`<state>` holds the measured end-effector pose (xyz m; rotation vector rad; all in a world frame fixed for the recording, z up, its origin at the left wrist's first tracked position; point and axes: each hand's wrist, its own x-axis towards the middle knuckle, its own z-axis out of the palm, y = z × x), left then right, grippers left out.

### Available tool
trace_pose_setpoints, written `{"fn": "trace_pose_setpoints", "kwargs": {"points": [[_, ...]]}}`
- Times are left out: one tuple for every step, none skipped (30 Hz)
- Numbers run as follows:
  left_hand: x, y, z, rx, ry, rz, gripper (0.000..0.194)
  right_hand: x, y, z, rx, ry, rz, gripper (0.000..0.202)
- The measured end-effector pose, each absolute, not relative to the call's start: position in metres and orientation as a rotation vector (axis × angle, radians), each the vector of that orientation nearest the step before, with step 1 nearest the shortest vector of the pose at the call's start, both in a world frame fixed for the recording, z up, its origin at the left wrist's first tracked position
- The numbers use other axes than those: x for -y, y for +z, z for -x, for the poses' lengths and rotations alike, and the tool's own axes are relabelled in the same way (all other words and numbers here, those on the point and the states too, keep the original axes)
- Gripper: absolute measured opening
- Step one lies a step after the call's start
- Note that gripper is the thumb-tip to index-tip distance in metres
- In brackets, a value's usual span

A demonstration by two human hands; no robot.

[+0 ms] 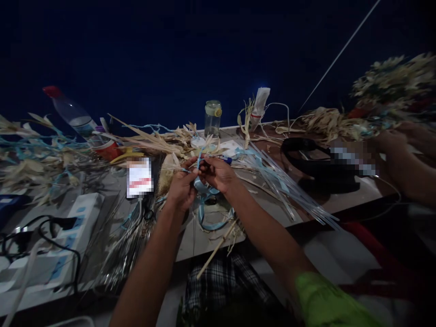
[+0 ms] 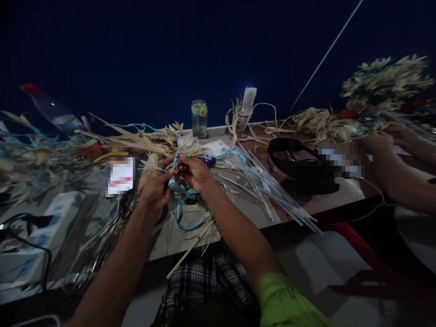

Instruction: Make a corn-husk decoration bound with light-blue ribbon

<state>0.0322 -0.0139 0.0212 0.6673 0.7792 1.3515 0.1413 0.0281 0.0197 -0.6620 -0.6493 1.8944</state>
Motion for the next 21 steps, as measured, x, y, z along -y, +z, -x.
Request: {"fn": "trace_pose_setpoints", "kwargs": {"points": [[0.014, 0.021, -0.032, -0.776, 1.334, -0.661, 0.046, -0.029, 0.019, -0.142, 0.633, 1.93, 0.686, 0.017], [0.014, 0.02, -0.032, -0.771, 1.322, -0.658, 0.046, -0.03, 0.019, -0.142, 0.626, 1.955, 0.73, 0.018], [0.014, 0.019, -0.032, -0.766, 1.318, -0.659, 0.046, -0.031, 0.017, -0.142, 0.631, 1.966, 0.785, 0.019], [0.013, 0.018, -0.033, -0.763, 1.317, -0.666, 0.047, -0.031, 0.016, -0.141, 0.65, 1.956, 0.842, 0.022], [0.013, 0.016, -0.033, -0.767, 1.317, -0.675, 0.049, -0.031, 0.014, -0.141, 0.676, 1.913, 0.894, 0.023], [0.013, 0.015, -0.033, -0.779, 1.313, -0.684, 0.05, -0.032, 0.013, -0.14, 0.7, 1.835, 0.935, 0.022], [0.012, 0.014, -0.034, -0.797, 1.304, -0.69, 0.051, -0.032, 0.012, -0.14, 0.719, 1.75, 0.962, 0.02], [0.012, 0.012, -0.035, -0.814, 1.29, -0.692, 0.052, -0.032, 0.012, -0.141, 0.736, 1.682, 0.976, 0.017], [0.011, 0.012, -0.035, -0.822, 1.275, -0.691, 0.052, -0.032, 0.012, -0.142, 0.746, 1.64, 0.982, 0.013], [0.011, 0.011, -0.035, -0.82, 1.262, -0.686, 0.052, -0.031, 0.014, -0.143, 0.761, 1.629, 0.98, 0.01], [0.011, 0.011, -0.036, -0.811, 1.255, -0.683, 0.051, -0.031, 0.016, -0.145, 0.784, 1.639, 0.968, 0.007], [0.011, 0.012, -0.036, -0.799, 1.257, -0.683, 0.051, -0.03, 0.019, -0.147, 0.817, 1.659, 0.949, 0.005], [0.011, 0.012, -0.036, -0.789, 1.266, -0.686, 0.052, -0.029, 0.022, -0.149, 0.853, 1.674, 0.928, 0.004], [0.012, 0.013, -0.036, -0.786, 1.279, -0.693, 0.052, -0.028, 0.024, -0.151, 0.886, 1.685, 0.904, 0.006], [0.012, 0.014, -0.036, -0.791, 1.289, -0.704, 0.053, -0.027, 0.026, -0.152, 0.912, 1.695, 0.878, 0.009], [0.012, 0.015, -0.036, -0.802, 1.3, -0.712, 0.053, -0.027, 0.027, -0.153, 0.924, 1.703, 0.855, 0.012], [0.013, 0.015, -0.036, -0.822, 1.311, -0.717, 0.053, -0.027, 0.028, -0.153, 0.921, 1.706, 0.847, 0.015], [0.013, 0.015, -0.036, -0.85, 1.322, -0.719, 0.053, -0.027, 0.027, -0.152, 0.914, 1.691, 0.854, 0.018], [0.013, 0.015, -0.036, -0.884, 1.337, -0.719, 0.052, -0.027, 0.026, -0.151, 0.906, 1.637, 0.88, 0.019], [0.013, 0.015, -0.036, -0.92, 1.357, -0.716, 0.052, -0.028, 0.024, -0.149, 0.909, 1.538, 0.923, 0.021], [0.013, 0.015, -0.036, -0.952, 1.38, -0.712, 0.051, -0.028, 0.022, -0.148, 0.931, 1.407, 0.973, 0.022]]}}
